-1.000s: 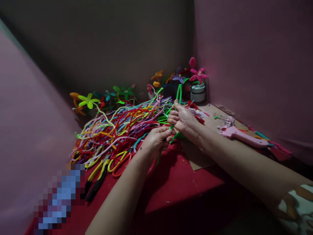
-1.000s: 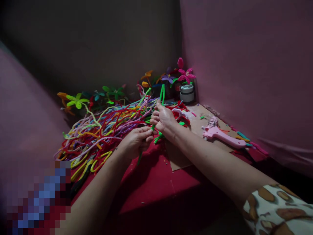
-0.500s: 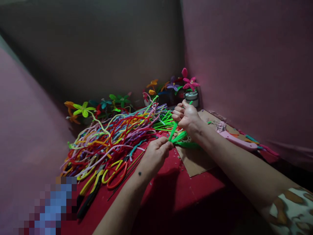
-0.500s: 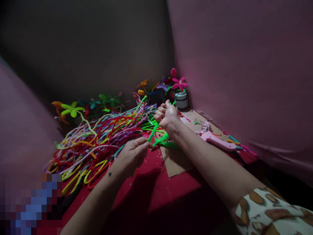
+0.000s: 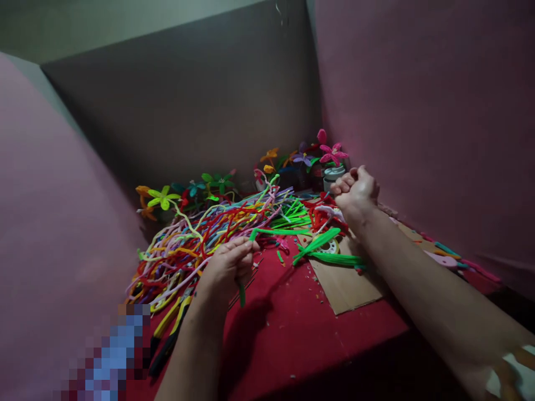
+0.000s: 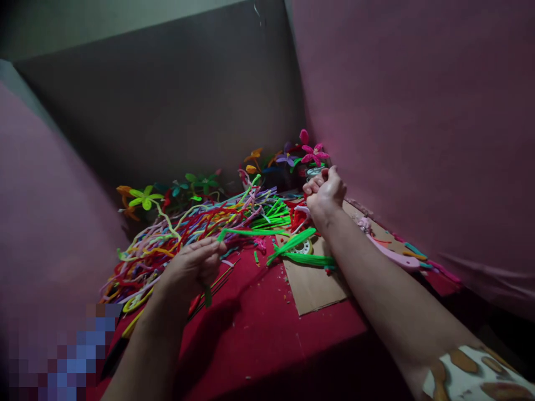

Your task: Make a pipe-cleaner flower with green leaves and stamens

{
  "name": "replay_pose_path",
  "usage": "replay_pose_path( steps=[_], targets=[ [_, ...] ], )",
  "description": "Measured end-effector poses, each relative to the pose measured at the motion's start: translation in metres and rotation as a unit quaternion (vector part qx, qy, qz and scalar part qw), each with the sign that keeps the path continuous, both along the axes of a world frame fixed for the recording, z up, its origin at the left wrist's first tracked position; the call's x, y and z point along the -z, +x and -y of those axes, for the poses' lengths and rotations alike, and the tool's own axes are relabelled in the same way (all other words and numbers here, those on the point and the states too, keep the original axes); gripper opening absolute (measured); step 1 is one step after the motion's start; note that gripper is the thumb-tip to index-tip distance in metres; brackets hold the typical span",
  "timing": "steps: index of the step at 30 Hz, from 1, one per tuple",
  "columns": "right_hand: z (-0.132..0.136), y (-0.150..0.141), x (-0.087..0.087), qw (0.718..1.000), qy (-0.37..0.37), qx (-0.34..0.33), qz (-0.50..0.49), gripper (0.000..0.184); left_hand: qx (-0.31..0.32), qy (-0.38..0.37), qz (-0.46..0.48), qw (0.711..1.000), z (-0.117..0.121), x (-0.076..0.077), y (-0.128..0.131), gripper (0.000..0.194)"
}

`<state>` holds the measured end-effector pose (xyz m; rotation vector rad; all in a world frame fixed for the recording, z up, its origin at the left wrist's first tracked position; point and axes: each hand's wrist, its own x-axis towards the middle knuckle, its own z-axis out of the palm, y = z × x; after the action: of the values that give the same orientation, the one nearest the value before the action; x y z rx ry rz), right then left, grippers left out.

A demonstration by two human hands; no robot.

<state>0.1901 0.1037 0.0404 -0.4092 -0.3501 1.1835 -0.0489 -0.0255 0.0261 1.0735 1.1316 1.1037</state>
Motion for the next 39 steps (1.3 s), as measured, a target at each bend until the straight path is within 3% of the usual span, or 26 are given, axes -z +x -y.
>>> replay_pose_path(
  steps=[2, 3, 4, 6, 9, 13, 18, 24, 31, 33, 36, 39],
  targets=[
    [0.013, -0.016, 0.006, 0.998, 0.026, -0.031, 0.054, 0.028, -0.041, 0.024, 0.030, 0.998, -0.004, 0.004, 0.002, 0.018],
    [0.023, -0.027, 0.010, 0.991, 0.027, -0.082, 0.102, 0.025, -0.057, 0.035, 0.039, 0.997, -0.005, 0.005, 0.004, 0.018],
    [0.034, -0.039, 0.015, 0.977, 0.029, -0.139, 0.159, 0.020, -0.070, 0.046, 0.042, 0.996, -0.006, 0.007, 0.008, 0.018],
    [0.055, -0.063, 0.026, 0.914, 0.044, -0.298, 0.271, 0.017, -0.089, 0.070, 0.035, 0.993, -0.007, 0.010, 0.016, 0.018],
    [0.077, -0.087, 0.039, 0.888, 0.060, -0.362, 0.278, 0.024, -0.104, 0.105, -0.036, 0.988, -0.005, 0.014, 0.027, 0.018],
    [0.079, -0.093, 0.044, 0.898, 0.081, -0.349, 0.257, 0.024, -0.108, 0.163, -0.196, 0.961, 0.000, 0.020, 0.037, 0.019],
    [0.078, -0.090, 0.039, 0.915, 0.058, -0.317, 0.243, 0.022, -0.094, 0.208, -0.258, 0.939, 0.001, 0.026, 0.041, 0.019],
    [0.086, -0.091, 0.038, 0.922, 0.076, -0.280, 0.256, 0.019, -0.057, 0.158, -0.220, 0.961, 0.004, 0.019, 0.041, 0.020],
    [0.094, -0.086, 0.033, 0.931, 0.108, -0.201, 0.286, 0.017, 0.064, 0.101, -0.110, 0.987, 0.003, 0.016, 0.036, 0.028],
    [0.090, -0.085, 0.030, 0.947, 0.095, -0.176, 0.251, 0.014, 0.038, 0.093, -0.068, 0.993, -0.003, 0.021, 0.032, 0.029],
    [0.077, -0.082, 0.030, 0.968, 0.025, -0.167, 0.186, 0.014, -0.095, 0.107, -0.014, 0.990, -0.018, 0.028, 0.018, 0.033],
    [0.067, -0.081, 0.033, 0.965, -0.024, -0.176, 0.192, 0.013, -0.176, 0.137, 0.058, 0.973, -0.036, 0.031, -0.003, 0.040]
  ],
)
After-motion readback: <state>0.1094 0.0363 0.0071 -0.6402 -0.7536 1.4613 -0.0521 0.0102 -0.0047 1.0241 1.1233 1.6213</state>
